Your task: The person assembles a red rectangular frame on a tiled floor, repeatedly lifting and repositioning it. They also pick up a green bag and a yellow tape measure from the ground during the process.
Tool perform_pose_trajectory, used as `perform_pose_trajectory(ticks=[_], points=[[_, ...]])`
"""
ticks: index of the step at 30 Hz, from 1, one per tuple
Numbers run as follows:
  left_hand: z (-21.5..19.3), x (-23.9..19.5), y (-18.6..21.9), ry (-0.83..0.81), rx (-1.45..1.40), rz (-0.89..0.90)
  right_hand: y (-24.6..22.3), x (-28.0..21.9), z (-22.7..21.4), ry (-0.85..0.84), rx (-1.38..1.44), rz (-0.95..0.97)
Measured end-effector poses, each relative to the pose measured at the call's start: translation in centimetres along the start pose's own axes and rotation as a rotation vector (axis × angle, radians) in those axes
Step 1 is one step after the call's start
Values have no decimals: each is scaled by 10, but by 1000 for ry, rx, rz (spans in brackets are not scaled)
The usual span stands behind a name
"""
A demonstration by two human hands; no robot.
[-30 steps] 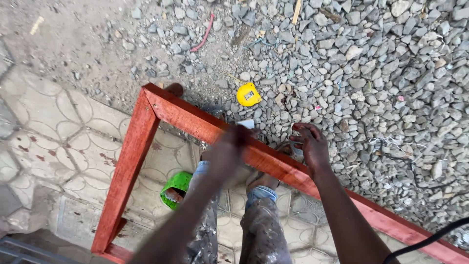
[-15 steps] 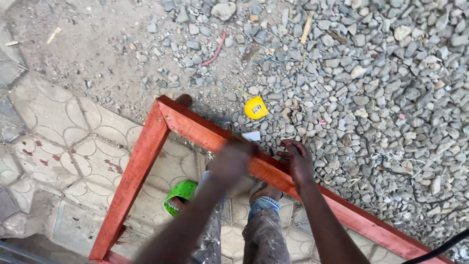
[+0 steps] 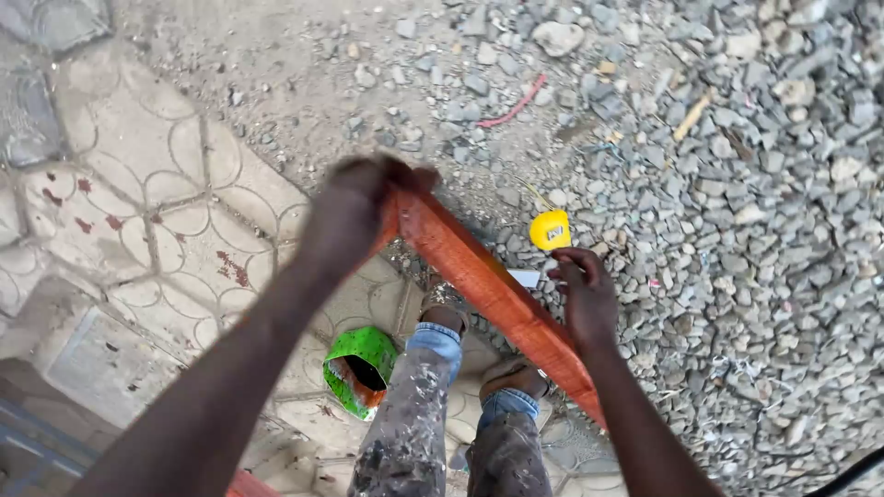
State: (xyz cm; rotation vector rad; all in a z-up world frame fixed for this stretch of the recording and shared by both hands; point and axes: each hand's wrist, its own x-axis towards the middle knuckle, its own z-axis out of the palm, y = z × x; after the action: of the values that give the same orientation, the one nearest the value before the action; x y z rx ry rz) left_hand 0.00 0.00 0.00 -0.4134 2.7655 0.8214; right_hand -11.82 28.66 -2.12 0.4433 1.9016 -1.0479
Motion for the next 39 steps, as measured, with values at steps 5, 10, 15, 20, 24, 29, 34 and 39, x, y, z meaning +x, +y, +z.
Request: perform_pose_trajectory(ticks=[5,10,15,20,24,29,34,39], points=[[-28,25,-48,179,-414,-539,-61,-22,98,-32,-109,-335],[35,7,-27,5,-545,-704,-93,-27,162,-100,-184,-604],[-5,-94,-37,-17,-599,-785,-106,-16,182,-264,-562,-989],[-4,-253,-119,-302,-240,-995,-92,1,199,-455,-1046,-1202],[54,-353,-171,-314,-264,-1228,-87,-2,206,-509,-1313,-1121],[24,-207,-82,45,-448,-1136,-84,6,203,-572,-1411,-1038],[47,-68,-24,156,-595,-865,-90,16,200,-682,-1342,-795],[28,-103,-35,285,-482,-634,-95,34,195,-776,-1364,-714]])
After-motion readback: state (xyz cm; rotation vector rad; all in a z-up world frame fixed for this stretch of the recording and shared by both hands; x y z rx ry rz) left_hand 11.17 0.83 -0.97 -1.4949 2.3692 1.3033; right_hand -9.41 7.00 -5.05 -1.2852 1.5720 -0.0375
